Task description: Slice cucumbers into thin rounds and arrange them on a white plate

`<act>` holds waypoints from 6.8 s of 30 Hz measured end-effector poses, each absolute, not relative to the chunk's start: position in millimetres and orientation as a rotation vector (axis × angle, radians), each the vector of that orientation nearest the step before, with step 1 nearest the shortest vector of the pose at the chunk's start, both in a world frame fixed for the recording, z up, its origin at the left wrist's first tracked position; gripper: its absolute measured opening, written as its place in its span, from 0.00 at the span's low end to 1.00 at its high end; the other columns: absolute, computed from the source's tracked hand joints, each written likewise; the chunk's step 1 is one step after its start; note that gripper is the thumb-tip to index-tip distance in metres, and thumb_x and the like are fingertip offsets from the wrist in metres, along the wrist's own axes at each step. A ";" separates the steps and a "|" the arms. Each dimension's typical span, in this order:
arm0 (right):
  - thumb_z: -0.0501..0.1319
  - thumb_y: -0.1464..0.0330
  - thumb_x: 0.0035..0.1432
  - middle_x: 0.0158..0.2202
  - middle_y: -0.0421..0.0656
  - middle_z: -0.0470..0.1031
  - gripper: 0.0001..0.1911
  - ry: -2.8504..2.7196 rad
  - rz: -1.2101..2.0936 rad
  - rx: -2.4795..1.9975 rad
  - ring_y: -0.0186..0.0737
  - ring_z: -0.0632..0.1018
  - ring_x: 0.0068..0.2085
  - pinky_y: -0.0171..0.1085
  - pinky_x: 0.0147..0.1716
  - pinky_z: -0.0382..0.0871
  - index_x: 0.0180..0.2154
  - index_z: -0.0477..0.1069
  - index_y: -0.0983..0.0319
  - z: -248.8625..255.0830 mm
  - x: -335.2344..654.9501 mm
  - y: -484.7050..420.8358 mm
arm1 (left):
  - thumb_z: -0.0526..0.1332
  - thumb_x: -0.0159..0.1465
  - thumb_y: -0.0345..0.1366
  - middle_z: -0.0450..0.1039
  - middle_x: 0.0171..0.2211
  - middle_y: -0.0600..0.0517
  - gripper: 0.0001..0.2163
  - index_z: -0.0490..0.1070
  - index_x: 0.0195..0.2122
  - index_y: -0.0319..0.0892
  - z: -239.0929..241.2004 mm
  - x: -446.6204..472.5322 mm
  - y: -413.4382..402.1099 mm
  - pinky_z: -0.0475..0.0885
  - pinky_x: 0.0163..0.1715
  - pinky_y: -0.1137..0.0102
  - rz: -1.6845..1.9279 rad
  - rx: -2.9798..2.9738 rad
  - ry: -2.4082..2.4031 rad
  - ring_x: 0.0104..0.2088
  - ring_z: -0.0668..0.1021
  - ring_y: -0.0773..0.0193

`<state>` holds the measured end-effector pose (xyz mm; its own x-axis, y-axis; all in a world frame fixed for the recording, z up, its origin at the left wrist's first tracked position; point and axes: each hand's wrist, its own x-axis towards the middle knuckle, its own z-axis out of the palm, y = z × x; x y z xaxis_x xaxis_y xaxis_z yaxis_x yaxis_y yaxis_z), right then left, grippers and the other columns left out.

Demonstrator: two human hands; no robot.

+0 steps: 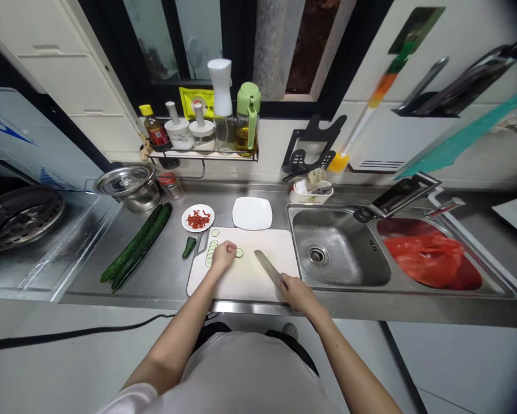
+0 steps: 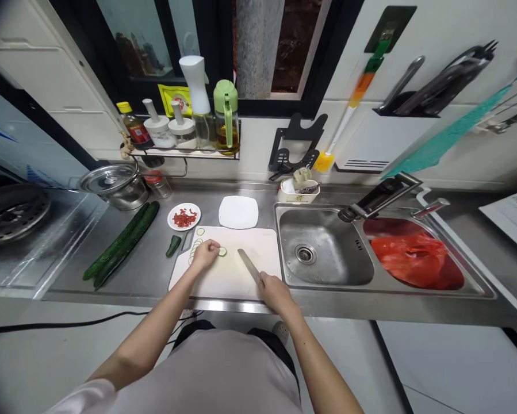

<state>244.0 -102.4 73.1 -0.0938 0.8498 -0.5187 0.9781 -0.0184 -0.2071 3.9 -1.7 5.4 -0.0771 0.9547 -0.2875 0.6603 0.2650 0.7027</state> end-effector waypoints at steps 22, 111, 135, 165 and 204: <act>0.45 0.70 0.65 0.39 0.51 0.76 0.14 2.119 -0.615 1.756 0.45 0.77 0.42 0.36 0.36 0.60 0.47 0.64 0.61 75.2 211.0 -109.4 | 0.58 0.59 0.31 0.78 0.35 0.53 0.09 0.74 0.39 0.48 -2.1 11.8 -12.9 0.66 0.40 0.69 0.323 1.627 1.955 0.40 0.77 0.61; 0.46 0.74 0.62 0.41 0.54 0.76 0.15 2.140 -0.642 1.650 0.46 0.77 0.44 0.38 0.37 0.66 0.48 0.64 0.64 80.8 216.6 -102.0 | 0.59 0.60 0.39 0.71 0.45 0.46 0.10 0.70 0.42 0.44 9.2 23.9 -35.0 0.62 0.48 0.65 0.216 1.712 1.995 0.47 0.73 0.57; 0.47 0.75 0.61 0.41 0.54 0.75 0.14 2.125 -0.685 1.668 0.47 0.77 0.44 0.39 0.37 0.65 0.47 0.63 0.63 79.4 209.0 -99.4 | 0.60 0.55 0.27 0.76 0.35 0.50 0.13 0.70 0.42 0.42 4.2 29.7 -31.4 0.65 0.38 0.71 0.386 1.582 1.945 0.38 0.76 0.62; 0.46 0.73 0.63 0.42 0.54 0.75 0.14 2.120 -0.703 1.674 0.45 0.77 0.43 0.38 0.35 0.65 0.47 0.64 0.63 79.7 203.1 -93.5 | 0.58 0.56 0.29 0.77 0.30 0.52 0.08 0.74 0.36 0.43 -1.9 21.3 -28.2 0.66 0.35 0.73 0.480 1.548 1.893 0.34 0.76 0.64; 0.46 0.65 0.65 0.41 0.49 0.76 0.14 2.028 -0.658 1.842 0.43 0.76 0.42 0.34 0.32 0.57 0.45 0.67 0.60 70.4 248.7 -100.3 | 0.63 0.54 0.35 0.75 0.26 0.55 0.06 0.76 0.31 0.41 6.6 -52.5 -47.4 0.65 0.28 0.76 0.595 1.300 1.975 0.27 0.75 0.69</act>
<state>248.7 -100.3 70.4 -0.1153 0.8422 -0.5267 0.9910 0.0612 -0.1191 -52.5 -47.4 6.6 -0.2617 0.9192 -0.2942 0.6038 0.3937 0.6931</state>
